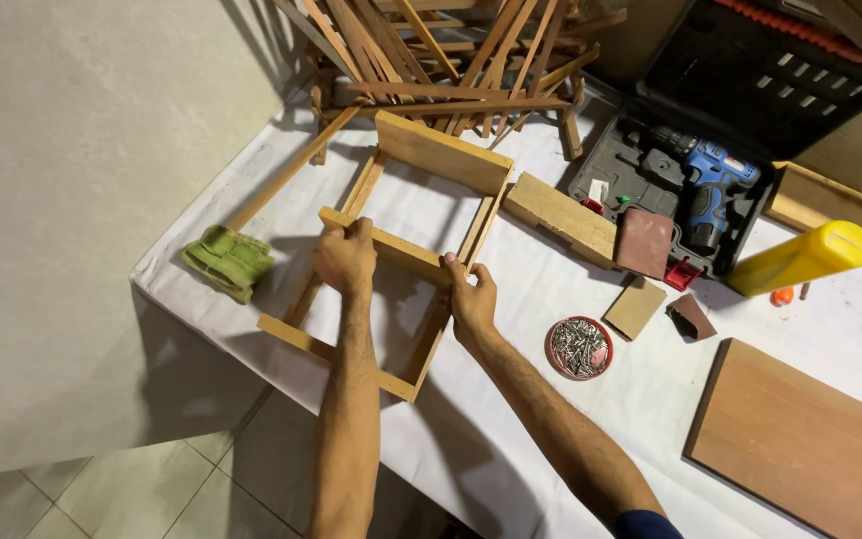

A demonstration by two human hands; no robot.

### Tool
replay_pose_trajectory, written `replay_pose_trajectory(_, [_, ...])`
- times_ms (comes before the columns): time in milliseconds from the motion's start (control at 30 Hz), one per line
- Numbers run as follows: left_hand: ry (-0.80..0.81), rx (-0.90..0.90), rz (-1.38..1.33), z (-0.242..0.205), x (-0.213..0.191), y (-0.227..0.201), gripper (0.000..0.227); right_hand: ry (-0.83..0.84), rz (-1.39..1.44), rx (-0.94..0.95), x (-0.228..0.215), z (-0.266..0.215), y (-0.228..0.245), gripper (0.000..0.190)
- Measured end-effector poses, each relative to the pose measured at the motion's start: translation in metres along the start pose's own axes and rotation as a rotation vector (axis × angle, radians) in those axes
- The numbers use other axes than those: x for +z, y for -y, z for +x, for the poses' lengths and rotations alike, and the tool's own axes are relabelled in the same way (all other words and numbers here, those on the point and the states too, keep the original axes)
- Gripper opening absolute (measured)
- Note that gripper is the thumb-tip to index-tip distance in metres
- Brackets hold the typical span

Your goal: Constructing and planning a small wooden shelf or furniture item.

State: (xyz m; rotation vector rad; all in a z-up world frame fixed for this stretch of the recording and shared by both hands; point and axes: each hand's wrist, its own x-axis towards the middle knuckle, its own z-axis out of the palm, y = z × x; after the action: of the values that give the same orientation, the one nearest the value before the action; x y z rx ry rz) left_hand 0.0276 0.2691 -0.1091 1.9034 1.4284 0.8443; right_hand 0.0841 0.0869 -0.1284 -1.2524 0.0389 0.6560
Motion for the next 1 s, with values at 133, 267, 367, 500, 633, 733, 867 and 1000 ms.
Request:
replay_pose_trajectory(133, [0.04, 0.011, -0.038, 0.018, 0.014, 0.009, 0.035, -0.017, -0.03, -0.005, 0.002, 0.007, -0.002, 0.038])
replay_pose_trajectory(267, [0.151, -0.002, 0.064, 0.02, 0.016, 0.006, 0.038, 0.025, -0.017, 0.089, 0.003, 0.011, 0.006, 0.039])
replay_pose_trajectory(367, [0.225, 0.043, 0.023, -0.022, -0.01, -0.02, 0.063, 0.069, -0.106, 0.142, 0.001, 0.004, 0.018, 0.044])
replay_pose_trajectory(500, [0.441, 0.32, 0.051, -0.093, -0.02, -0.047, 0.067, 0.244, -0.422, 0.214, -0.02, -0.002, 0.06, 0.055])
replay_pose_trajectory(633, [0.479, 0.453, 0.091, -0.123, -0.001, -0.038, 0.064, 0.248, -0.545, 0.121, -0.053, 0.019, 0.051, 0.049])
replay_pose_trajectory(733, [0.405, 0.546, 0.119, -0.126, 0.018, -0.025, 0.059, 0.315, -0.533, 0.074, -0.055, 0.018, 0.052, 0.04])
replay_pose_trajectory(867, [0.35, 0.631, 0.127, -0.117, 0.026, -0.024, 0.047, 0.295, -0.528, 0.083, -0.05, 0.016, 0.05, 0.037])
replay_pose_trajectory(1000, [0.456, 0.601, 0.089, -0.112, 0.014, -0.03, 0.036, 0.265, -0.531, 0.1, -0.042, 0.011, 0.05, 0.036])
